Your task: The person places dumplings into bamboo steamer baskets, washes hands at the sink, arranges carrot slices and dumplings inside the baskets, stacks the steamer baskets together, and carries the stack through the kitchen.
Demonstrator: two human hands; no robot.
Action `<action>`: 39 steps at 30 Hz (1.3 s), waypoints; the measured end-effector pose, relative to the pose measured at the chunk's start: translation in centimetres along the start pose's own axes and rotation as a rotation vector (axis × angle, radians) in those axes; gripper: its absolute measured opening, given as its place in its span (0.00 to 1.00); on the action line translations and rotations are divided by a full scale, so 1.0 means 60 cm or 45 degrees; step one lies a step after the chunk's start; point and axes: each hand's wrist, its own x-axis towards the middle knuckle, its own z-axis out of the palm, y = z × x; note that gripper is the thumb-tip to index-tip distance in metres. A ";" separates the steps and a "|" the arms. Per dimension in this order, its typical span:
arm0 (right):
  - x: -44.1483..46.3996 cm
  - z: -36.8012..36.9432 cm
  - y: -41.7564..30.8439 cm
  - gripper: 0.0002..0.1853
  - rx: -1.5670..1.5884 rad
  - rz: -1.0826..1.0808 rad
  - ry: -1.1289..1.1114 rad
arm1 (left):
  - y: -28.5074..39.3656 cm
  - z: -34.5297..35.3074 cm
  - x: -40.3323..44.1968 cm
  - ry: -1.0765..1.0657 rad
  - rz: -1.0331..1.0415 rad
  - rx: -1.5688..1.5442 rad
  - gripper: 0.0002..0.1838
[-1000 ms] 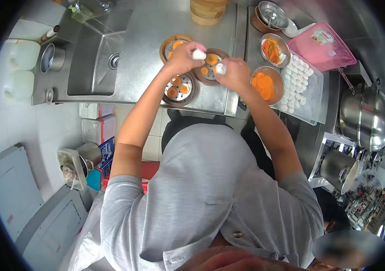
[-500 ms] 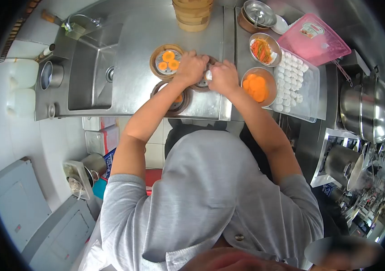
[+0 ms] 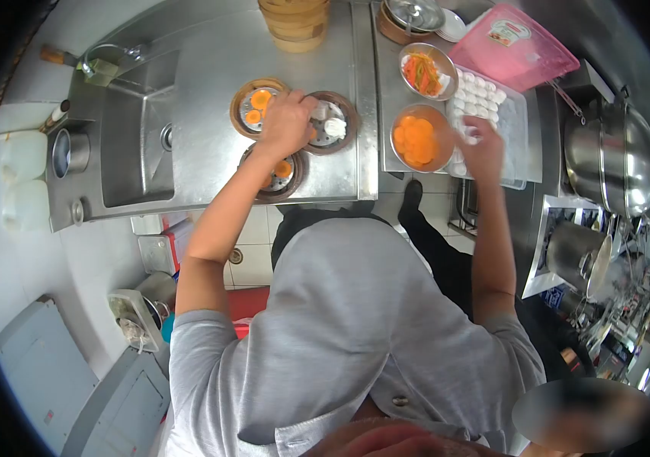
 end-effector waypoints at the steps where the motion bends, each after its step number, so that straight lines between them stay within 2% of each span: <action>1: 0.000 -0.037 0.052 0.20 -0.072 0.040 0.081 | 0.005 0.002 -0.002 -0.060 -0.001 0.011 0.19; 4: -0.019 -0.119 0.219 0.19 -0.256 0.307 0.132 | 0.010 0.027 -0.011 -0.213 0.010 0.024 0.19; 7: -0.051 -0.149 0.271 0.20 -0.316 0.488 0.033 | 0.024 0.047 -0.007 -0.182 -0.028 -0.023 0.19; 11: -0.079 -0.135 0.317 0.22 -0.228 0.328 -0.075 | 0.026 0.074 -0.002 -0.102 -0.031 -0.057 0.17; 13: -0.076 -0.127 0.306 0.23 -0.184 0.398 -0.098 | 0.031 0.075 0.004 -0.146 -0.023 -0.024 0.17; 19: -0.050 -0.103 0.307 0.27 -0.226 0.356 -0.092 | 0.043 0.023 -0.004 -0.126 -0.097 -0.121 0.17; 23: -0.022 -0.077 0.321 0.29 -0.307 -0.043 -0.079 | 0.058 -0.028 -0.003 -0.084 -0.216 -0.205 0.18; 24: -0.016 -0.078 0.325 0.29 -0.304 0.021 -0.141 | 0.053 -0.029 -0.005 -0.055 -0.264 -0.367 0.17; 26: -0.007 -0.071 0.330 0.29 -0.283 0.136 -0.282 | 0.055 -0.043 -0.003 0.050 -0.217 -0.364 0.16; 28: -0.007 -0.072 0.357 0.28 -0.262 0.046 -0.213 | 0.048 -0.062 -0.006 0.175 -0.174 -0.397 0.15; 29: -0.013 -0.072 0.358 0.27 -0.234 0.147 -0.126 | 0.047 -0.075 -0.012 0.197 -0.210 -0.401 0.15; 30: -0.013 -0.073 0.368 0.27 -0.226 0.103 -0.001 | 0.048 -0.090 -0.017 0.220 -0.246 -0.405 0.16; 31: -0.010 -0.092 0.313 0.27 -0.287 0.276 -0.012 | 0.044 -0.099 -0.021 0.251 -0.276 -0.412 0.16; 32: -0.012 -0.096 0.272 0.26 -0.301 0.273 0.066 | 0.037 -0.103 -0.028 0.249 -0.335 -0.441 0.16; 35: -0.004 -0.053 0.148 0.26 -0.121 -0.102 0.087 | 0.012 -0.091 -0.049 0.239 -0.306 -0.301 0.15; 37: 0.002 0.004 0.046 0.26 0.056 -0.311 -0.071 | 0.003 -0.065 -0.057 0.084 -0.222 -0.097 0.17; 39: 0.015 0.038 -0.060 0.24 -0.045 -0.517 -0.288 | 0.001 -0.020 -0.070 -0.018 -0.081 0.210 0.21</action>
